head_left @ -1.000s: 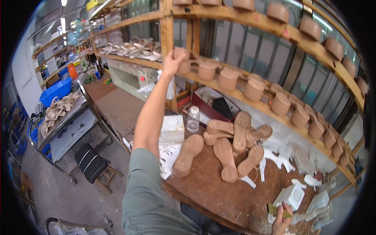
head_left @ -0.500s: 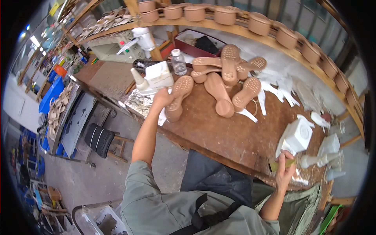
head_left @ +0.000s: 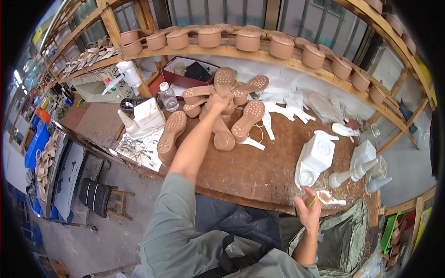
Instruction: Applying adhesive to various points on the bottom of a shoe sole using a brush.
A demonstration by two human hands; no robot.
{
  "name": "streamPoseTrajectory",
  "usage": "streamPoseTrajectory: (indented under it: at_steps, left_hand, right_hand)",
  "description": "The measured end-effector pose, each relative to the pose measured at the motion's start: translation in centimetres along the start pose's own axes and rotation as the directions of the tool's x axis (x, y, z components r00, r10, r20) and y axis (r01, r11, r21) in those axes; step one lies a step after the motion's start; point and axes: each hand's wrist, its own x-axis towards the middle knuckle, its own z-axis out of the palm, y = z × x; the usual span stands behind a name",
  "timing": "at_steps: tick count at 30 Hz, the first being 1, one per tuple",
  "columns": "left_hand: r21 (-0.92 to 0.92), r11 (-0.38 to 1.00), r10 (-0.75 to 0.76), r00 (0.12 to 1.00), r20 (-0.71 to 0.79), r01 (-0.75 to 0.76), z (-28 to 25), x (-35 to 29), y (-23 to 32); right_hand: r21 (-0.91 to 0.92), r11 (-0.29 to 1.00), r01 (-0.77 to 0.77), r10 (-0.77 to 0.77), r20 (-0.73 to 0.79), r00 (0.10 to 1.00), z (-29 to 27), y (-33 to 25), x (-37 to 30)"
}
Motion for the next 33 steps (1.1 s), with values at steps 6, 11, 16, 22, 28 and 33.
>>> streamPoseTrajectory:
  at_steps: [6,11,16,22,28,33]
  left_hand:
    - [-0.632,0.771,0.038,0.997,-0.072,-0.075,1.3,2.0,-1.5]
    - [0.047,0.982,0.178,0.828,-0.532,-0.182,-3.0,-1.8,-2.3]
    - [-0.064,0.866,0.499,0.864,0.066,-0.495,1.1,-5.5,1.5]
    - [-0.131,0.989,0.126,0.891,0.435,-0.075,6.0,-5.5,3.1]
    - [-0.853,0.425,0.266,0.859,0.437,0.303,2.9,-15.6,4.8]
    - [-0.968,0.148,0.328,0.913,0.241,0.202,-0.2,-28.1,6.1]
  right_hand:
    - [-0.182,0.983,0.006,0.02,0.139,0.99,0.2,-1.1,0.5]
    - [-0.197,0.979,-0.047,0.091,0.223,0.97,0.0,-1.6,0.8]
    - [-0.225,0.974,0.019,0.047,0.282,0.958,0.9,-2.1,0.8]
    - [-0.252,0.967,-0.022,0.103,0.314,0.944,0.5,-3.2,-0.1]
    - [-0.156,0.973,-0.168,0.198,0.202,0.959,0.6,-3.5,-0.1]
    - [-0.46,0.865,0.201,-0.095,0.242,0.966,3.3,-3.8,0.0]
